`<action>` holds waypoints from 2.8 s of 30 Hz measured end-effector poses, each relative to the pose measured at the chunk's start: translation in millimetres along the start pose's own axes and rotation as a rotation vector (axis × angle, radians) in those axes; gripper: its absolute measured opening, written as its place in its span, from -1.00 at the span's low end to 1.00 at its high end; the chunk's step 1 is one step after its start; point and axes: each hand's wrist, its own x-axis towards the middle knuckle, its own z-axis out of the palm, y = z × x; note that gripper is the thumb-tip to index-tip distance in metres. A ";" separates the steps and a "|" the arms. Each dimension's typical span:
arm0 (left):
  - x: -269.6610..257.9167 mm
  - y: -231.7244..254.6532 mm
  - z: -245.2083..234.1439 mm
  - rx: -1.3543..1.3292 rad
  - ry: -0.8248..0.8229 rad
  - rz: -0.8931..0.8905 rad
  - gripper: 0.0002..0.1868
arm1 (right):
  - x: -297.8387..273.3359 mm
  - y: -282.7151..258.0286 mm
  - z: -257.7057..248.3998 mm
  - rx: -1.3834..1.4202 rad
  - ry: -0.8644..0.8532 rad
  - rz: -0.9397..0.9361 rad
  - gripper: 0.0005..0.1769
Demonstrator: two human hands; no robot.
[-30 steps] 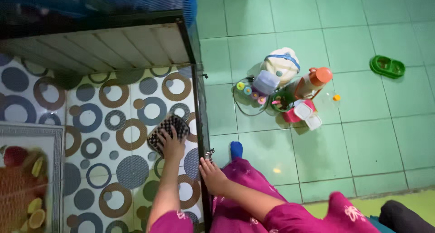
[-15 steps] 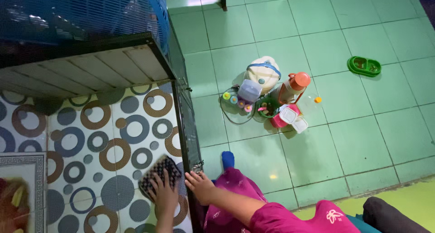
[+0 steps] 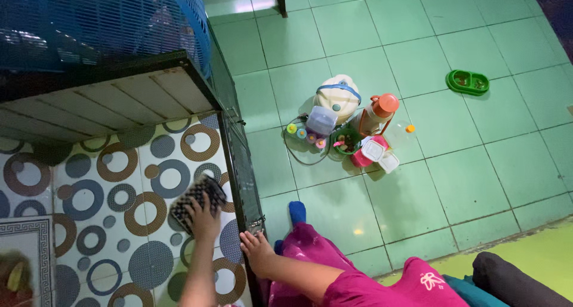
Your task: The person scrubs a tiled surface with a patterned mat using a small brush held in the right hand. They move the brush back and forth across the tiles, occasionally adjusting their position to reach different areas.
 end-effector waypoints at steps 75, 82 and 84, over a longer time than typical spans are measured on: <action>-193.6 -34.3 43.4 0.195 0.139 0.120 -0.12 | -19.0 6.7 -11.8 -0.017 0.141 -0.173 -0.11; -235.5 -66.0 40.4 0.303 -0.134 -0.086 -0.15 | -8.5 -1.9 5.6 -0.069 0.255 -0.118 -0.05; -223.5 -69.0 37.8 0.220 -0.068 -0.083 -0.16 | -12.7 -5.8 -1.1 -0.083 0.196 -0.116 -0.03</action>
